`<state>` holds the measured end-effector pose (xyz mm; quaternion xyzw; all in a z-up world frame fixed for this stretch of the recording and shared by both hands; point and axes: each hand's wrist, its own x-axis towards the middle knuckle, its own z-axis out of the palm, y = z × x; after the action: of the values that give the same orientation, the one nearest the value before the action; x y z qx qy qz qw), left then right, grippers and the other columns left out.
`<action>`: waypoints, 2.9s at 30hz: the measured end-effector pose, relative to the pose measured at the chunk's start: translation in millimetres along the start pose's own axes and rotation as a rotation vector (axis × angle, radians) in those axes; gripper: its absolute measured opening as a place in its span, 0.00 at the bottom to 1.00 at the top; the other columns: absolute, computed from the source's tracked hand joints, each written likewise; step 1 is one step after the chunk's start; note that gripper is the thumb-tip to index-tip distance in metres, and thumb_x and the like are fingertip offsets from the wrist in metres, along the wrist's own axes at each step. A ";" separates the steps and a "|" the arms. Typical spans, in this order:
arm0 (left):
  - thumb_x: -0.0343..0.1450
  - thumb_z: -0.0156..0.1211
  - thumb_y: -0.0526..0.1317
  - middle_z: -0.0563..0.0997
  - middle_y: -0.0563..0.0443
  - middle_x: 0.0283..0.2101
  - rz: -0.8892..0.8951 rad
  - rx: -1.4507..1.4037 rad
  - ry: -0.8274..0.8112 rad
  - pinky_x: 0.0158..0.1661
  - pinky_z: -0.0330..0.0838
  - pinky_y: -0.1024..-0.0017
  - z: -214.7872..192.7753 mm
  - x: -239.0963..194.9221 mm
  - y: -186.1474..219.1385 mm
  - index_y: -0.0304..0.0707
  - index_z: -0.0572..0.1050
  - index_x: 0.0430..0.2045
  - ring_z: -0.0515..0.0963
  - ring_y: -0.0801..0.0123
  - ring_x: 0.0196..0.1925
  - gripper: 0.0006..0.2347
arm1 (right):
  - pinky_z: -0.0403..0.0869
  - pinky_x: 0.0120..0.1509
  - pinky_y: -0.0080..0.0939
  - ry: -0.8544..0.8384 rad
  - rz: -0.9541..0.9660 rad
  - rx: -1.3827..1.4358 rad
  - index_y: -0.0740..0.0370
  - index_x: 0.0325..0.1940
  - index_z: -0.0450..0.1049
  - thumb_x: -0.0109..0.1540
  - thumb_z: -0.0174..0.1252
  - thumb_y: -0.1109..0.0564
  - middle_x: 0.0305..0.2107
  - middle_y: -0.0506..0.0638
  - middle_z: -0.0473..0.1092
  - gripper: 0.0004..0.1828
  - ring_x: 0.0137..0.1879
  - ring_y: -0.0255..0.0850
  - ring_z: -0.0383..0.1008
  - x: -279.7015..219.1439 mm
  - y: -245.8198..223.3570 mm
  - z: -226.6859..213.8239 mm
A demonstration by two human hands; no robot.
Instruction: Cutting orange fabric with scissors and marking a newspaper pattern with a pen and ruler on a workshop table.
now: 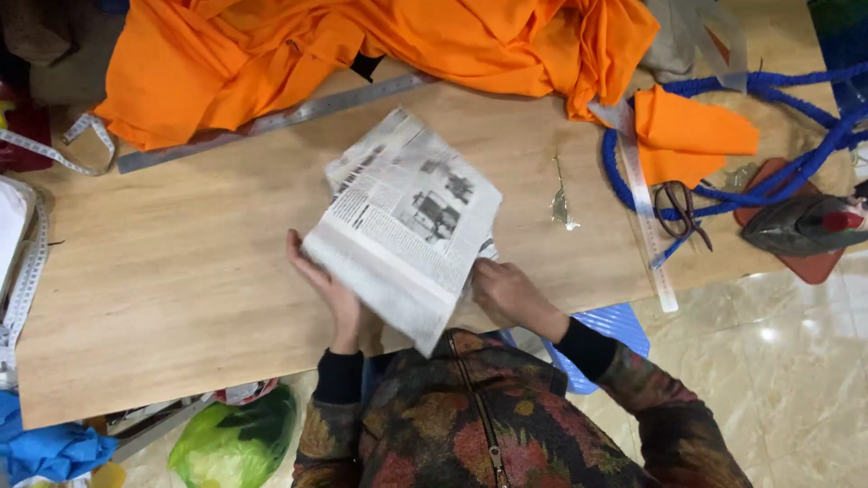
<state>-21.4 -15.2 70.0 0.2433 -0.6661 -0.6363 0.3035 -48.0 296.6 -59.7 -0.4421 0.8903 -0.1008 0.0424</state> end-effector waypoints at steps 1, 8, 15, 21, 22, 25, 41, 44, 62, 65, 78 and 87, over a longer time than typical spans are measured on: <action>0.78 0.54 0.39 0.49 0.36 0.74 -0.001 0.001 -0.006 0.75 0.36 0.50 -1.9 -0.5 5.6 0.44 0.49 0.71 0.44 0.47 0.78 0.27 | 0.71 0.58 0.49 0.000 0.006 0.001 0.55 0.48 0.73 0.62 0.53 0.42 0.56 0.47 0.67 0.18 0.64 0.46 0.68 -5.5 -7.7 -12.5; 0.73 0.60 0.39 0.50 0.28 0.72 0.155 0.298 -0.263 0.70 0.43 0.49 -1.2 -9.4 -0.7 0.33 0.52 0.70 0.44 0.41 0.76 0.31 | 0.74 0.59 0.47 -0.129 0.559 0.406 0.52 0.49 0.77 0.64 0.58 0.49 0.50 0.51 0.74 0.11 0.61 0.48 0.74 -1.8 -7.8 -104.5; 0.60 0.69 0.46 0.61 0.36 0.70 0.864 0.852 -0.809 0.62 0.62 0.37 53.7 -63.5 -96.2 0.38 0.71 0.58 0.64 0.41 0.69 0.30 | 0.76 0.59 0.54 0.477 0.796 0.933 0.65 0.64 0.67 0.67 0.57 0.58 0.57 0.62 0.64 0.21 0.62 0.58 0.71 13.0 9.3 -74.2; 0.66 0.53 0.35 0.77 0.41 0.55 1.009 1.012 -0.856 0.51 0.75 0.56 64.8 -51.6 -132.4 0.39 0.75 0.50 0.77 0.52 0.57 0.18 | 0.78 0.52 0.50 0.617 0.849 0.817 0.63 0.57 0.74 0.68 0.58 0.57 0.47 0.58 0.71 0.14 0.53 0.55 0.77 -21.9 45.4 -67.4; 0.66 0.53 0.35 0.77 0.41 0.55 1.017 1.003 -0.859 0.51 0.75 0.56 60.5 -47.0 -106.3 0.39 0.75 0.50 0.77 0.52 0.57 0.18 | 0.78 0.52 0.50 0.626 0.854 0.811 0.63 0.57 0.74 0.68 0.58 0.57 0.47 0.58 0.71 0.14 0.53 0.55 0.77 -40.2 59.7 -81.4; 0.70 0.55 0.31 0.80 0.36 0.53 0.476 0.482 -0.864 0.55 0.73 0.53 39.6 -36.7 -71.7 0.34 0.76 0.51 0.78 0.45 0.57 0.14 | 0.76 0.45 0.40 0.794 1.040 0.404 0.59 0.53 0.77 0.68 0.58 0.60 0.42 0.56 0.76 0.10 0.48 0.51 0.78 -99.6 110.9 -99.8; 0.85 0.54 0.36 0.35 0.35 0.75 -0.181 -0.066 0.512 0.76 0.35 0.44 -94.1 -12.6 -56.1 0.43 0.42 0.71 0.38 0.42 0.79 0.26 | 0.73 0.51 0.63 0.575 1.403 0.024 0.56 0.58 0.61 0.54 0.62 0.62 0.34 0.59 0.72 0.30 0.44 0.64 0.77 -219.4 237.7 -40.5; 0.84 0.48 0.43 0.26 0.38 0.76 -0.042 0.417 0.231 0.77 0.23 0.48 -74.2 -27.8 -31.9 0.40 0.31 0.74 0.26 0.47 0.80 0.31 | 0.72 0.50 0.63 0.548 1.430 -0.038 0.65 0.52 0.64 0.54 0.56 0.65 0.40 0.68 0.68 0.22 0.44 0.68 0.73 -234.9 240.2 -40.8; 0.75 0.49 0.58 0.35 0.41 0.78 0.157 0.970 -0.770 0.62 0.12 0.28 79.7 -83.0 -68.1 0.47 0.49 0.74 0.31 0.45 0.79 0.33 | 0.75 0.48 0.70 0.458 1.082 0.008 0.65 0.62 0.67 0.57 0.73 0.53 0.45 0.66 0.66 0.34 0.50 0.71 0.74 -86.9 200.5 -103.1; 0.75 0.48 0.58 0.34 0.42 0.79 0.113 0.974 -0.776 0.62 0.09 0.30 78.0 -84.0 -65.5 0.48 0.48 0.74 0.29 0.47 0.79 0.33 | 0.76 0.46 0.67 0.457 1.110 -0.063 0.65 0.55 0.70 0.54 0.74 0.53 0.42 0.63 0.68 0.30 0.48 0.67 0.75 -102.2 220.1 -89.4; 0.74 0.53 0.59 0.38 0.31 0.77 -0.050 0.927 -1.070 0.57 0.21 0.16 38.1 -61.0 -43.2 0.47 0.52 0.73 0.29 0.36 0.78 0.34 | 0.73 0.41 0.52 0.702 1.236 0.021 0.56 0.62 0.76 0.62 0.66 0.52 0.24 0.54 0.69 0.24 0.35 0.53 0.75 -249.4 68.6 -53.7; 0.74 0.53 0.56 0.40 0.33 0.77 -0.071 0.863 -1.283 0.60 0.30 0.18 39.4 -47.6 0.3 0.48 0.54 0.72 0.28 0.36 0.78 0.31 | 0.69 0.35 0.40 0.692 1.312 0.419 0.50 0.60 0.77 0.59 0.68 0.53 0.15 0.52 0.64 0.24 0.26 0.44 0.70 -230.5 -113.3 18.5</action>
<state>-16.4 46.2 65.5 -0.0551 -0.8925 -0.3461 -0.2841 182.9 410.6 -56.4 0.2503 0.8951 -0.3538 -0.1045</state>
